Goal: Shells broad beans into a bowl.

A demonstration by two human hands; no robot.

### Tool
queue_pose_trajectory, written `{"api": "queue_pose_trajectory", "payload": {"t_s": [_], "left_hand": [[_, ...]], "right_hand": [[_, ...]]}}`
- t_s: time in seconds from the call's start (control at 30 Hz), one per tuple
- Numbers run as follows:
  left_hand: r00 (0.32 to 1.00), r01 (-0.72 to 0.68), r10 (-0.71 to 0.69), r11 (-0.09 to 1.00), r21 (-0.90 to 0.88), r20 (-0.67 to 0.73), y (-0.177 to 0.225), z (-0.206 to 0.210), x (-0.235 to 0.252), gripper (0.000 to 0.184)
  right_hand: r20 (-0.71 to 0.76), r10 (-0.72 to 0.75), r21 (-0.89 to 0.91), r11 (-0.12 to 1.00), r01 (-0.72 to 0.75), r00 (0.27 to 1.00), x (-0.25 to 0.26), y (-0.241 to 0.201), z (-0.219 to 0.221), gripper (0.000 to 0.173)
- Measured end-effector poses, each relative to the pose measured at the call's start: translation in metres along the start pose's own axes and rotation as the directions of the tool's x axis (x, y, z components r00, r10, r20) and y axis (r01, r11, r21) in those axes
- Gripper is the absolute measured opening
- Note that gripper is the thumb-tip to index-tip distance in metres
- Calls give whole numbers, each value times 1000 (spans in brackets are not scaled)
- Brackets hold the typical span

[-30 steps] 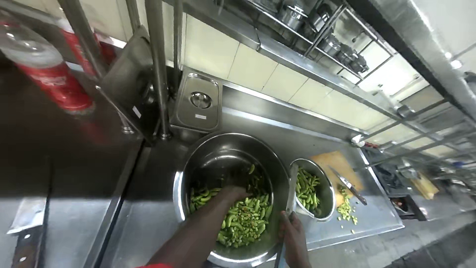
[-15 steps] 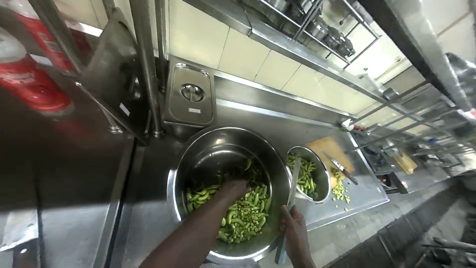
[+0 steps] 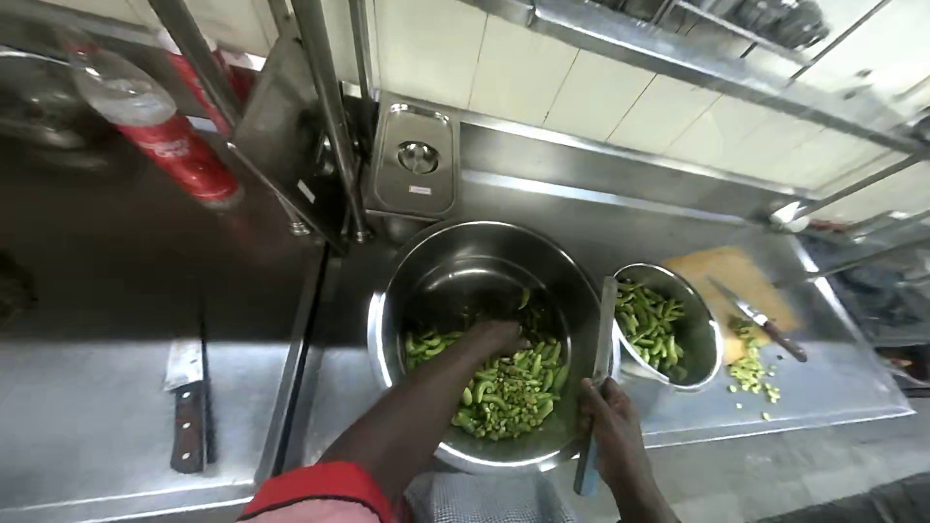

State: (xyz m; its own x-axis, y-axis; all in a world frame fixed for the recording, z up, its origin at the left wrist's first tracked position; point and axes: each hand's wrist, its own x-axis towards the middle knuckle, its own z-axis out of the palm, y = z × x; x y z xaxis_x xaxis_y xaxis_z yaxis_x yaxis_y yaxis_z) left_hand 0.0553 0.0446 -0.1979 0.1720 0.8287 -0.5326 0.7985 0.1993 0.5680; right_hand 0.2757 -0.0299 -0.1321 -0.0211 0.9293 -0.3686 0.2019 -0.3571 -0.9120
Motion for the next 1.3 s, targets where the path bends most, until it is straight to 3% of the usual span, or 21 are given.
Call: {"api": "queue_pose_trajectory", "payload": {"t_s": [0.4, 0.63, 0.77, 0.9, 1.1, 1.3], "left_hand": [[1000, 12, -13, 999, -47, -22, 4, -5, 14, 66], [981, 166, -169, 985, 40, 99, 37, -32, 14, 45], [951, 303, -297, 951, -62, 85, 45, -27, 24, 56], [964, 179, -171, 984, -21, 205, 46, -3, 56, 68], [981, 73, -102, 981, 180, 162, 47, -7, 48, 57], [988, -152, 151, 988, 36, 19, 32, -22, 12, 37]], "right_hand": [[52, 54, 79, 995, -58, 997, 1, -6, -10, 15], [138, 3, 97, 995, -17, 990, 6, 1, -15, 18], [152, 4, 134, 991, -24, 988, 8, 3, -16, 18], [144, 13, 150, 988, -35, 989, 9, 1, -17, 19], [161, 29, 165, 985, -56, 987, 9, 0, -18, 19], [179, 34, 191, 979, -68, 983, 11, 1, -20, 21]]}}
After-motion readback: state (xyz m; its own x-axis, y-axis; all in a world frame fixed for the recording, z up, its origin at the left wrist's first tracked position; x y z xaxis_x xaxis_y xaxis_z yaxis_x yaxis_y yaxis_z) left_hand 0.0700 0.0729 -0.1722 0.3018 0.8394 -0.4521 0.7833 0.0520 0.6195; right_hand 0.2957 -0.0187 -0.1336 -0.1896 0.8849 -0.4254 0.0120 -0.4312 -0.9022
